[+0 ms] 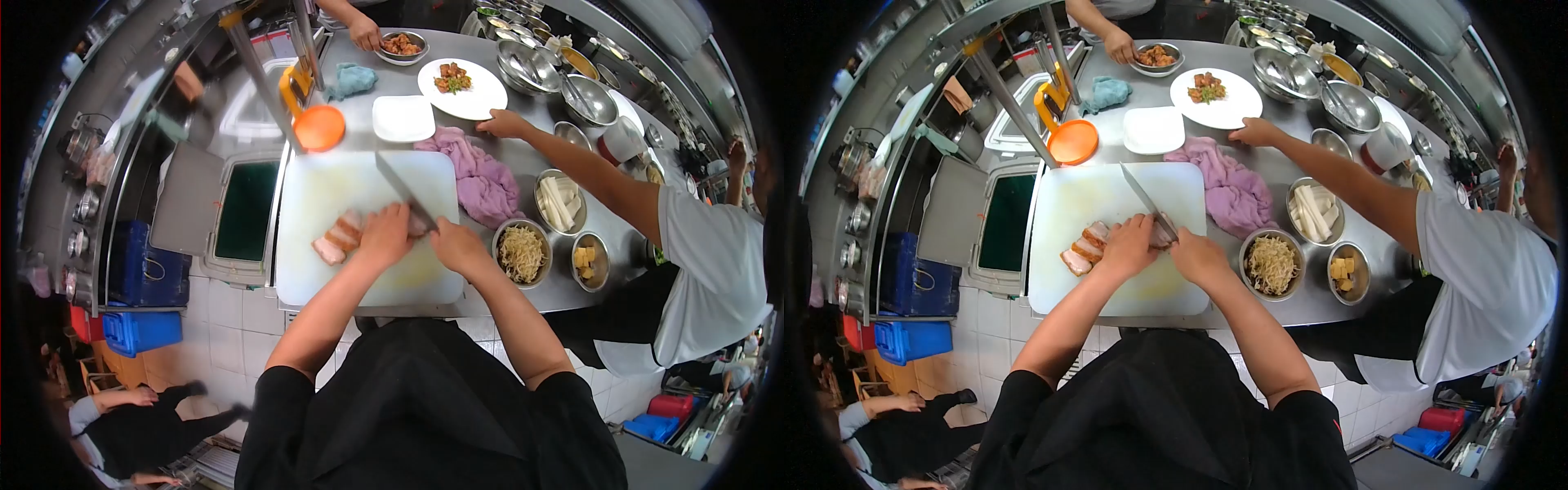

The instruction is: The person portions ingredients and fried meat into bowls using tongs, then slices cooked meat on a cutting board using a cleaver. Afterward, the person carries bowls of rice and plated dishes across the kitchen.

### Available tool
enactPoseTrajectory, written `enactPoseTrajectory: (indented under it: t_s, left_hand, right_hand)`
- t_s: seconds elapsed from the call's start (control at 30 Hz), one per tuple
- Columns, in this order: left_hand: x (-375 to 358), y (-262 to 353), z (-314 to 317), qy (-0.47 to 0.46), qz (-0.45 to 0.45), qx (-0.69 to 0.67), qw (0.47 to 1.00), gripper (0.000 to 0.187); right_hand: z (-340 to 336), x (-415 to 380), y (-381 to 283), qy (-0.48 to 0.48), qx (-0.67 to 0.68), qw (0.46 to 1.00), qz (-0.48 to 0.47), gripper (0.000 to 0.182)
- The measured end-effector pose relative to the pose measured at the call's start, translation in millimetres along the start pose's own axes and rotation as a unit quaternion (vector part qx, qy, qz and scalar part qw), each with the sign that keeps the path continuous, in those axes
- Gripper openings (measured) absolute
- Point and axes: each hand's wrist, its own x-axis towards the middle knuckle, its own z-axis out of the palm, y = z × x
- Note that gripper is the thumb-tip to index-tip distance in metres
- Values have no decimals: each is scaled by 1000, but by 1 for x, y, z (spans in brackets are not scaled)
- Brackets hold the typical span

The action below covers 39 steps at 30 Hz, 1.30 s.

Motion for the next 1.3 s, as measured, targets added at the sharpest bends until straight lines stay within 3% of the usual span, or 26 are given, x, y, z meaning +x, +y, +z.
enactPoseTrajectory:
  t_s: [0.23, 0.3, 0.33, 0.5, 0.6, 0.7, 0.77, 0.83, 0.9, 0.97, 1.03, 1.1, 1.13, 1.17, 1.23, 1.3]
  left_hand:
    - [9, -2, -6, -42, 9, 15, 999, 64]
    - [5, -5, -1, -3, 26, 20, 999, 50]
    - [4, -6, 1, -2, 24, 20, 1000, 50]
    - [15, -1, 13, 44, 29, -68, 996, 54]
    - [32, 6, 26, 74, 59, -64, 993, 55]
    - [31, 9, 4, 41, 11, -41, 998, 55]
    - [17, -20, -18, 129, 9, -42, 991, 53]
    - [-3, -35, -67, 87, -87, -16, 992, 50]
    - [-21, -40, -95, -23, -202, 64, 977, 46]
    - [-32, -47, -83, -37, -173, 100, 979, 45]
    - [-38, -52, -62, -50, -148, 133, 979, 44]
    - [-34, -42, -40, 109, -96, 42, 988, 41]
    - [-30, -31, -35, 118, -77, 16, 990, 39]
    - [-25, -20, -29, 115, -76, 16, 990, 39]
    - [-20, -1, -21, 19, -12, 3, 1000, 44]
    - [-28, 9, -24, 11, 18, 21, 1000, 46]
  right_hand:
    - [-1, -4, -5, 30, 25, 999, -7, 30]
    - [7, -10, 5, 70, 64, 995, -4, 31]
    - [7, -14, 9, 69, 64, 996, -7, 31]
    - [-7, -44, 31, 240, 151, 959, -11, 26]
    - [-7, -56, 44, 252, 242, 937, 8, 24]
    - [1, -71, 50, 207, 213, 955, 11, 26]
    - [-1, -81, 36, 168, 197, 966, 0, 27]
    - [10, -78, 34, 144, 130, 979, -54, 29]
    - [11, -63, 32, 30, 70, 995, -61, 30]
    - [12, -47, 37, 1, 64, 994, -84, 31]
    - [5, -36, 43, -22, 85, 996, -20, 32]
    - [0, -33, 45, -7, 114, 993, -23, 35]
    - [-12, -37, 39, -41, 146, 988, 11, 36]
    - [-17, -39, 36, -74, 181, 980, 47, 38]
    - [-13, -39, 39, -71, 183, 980, 43, 38]
    - [-4, -35, 47, -68, 184, 980, 39, 39]
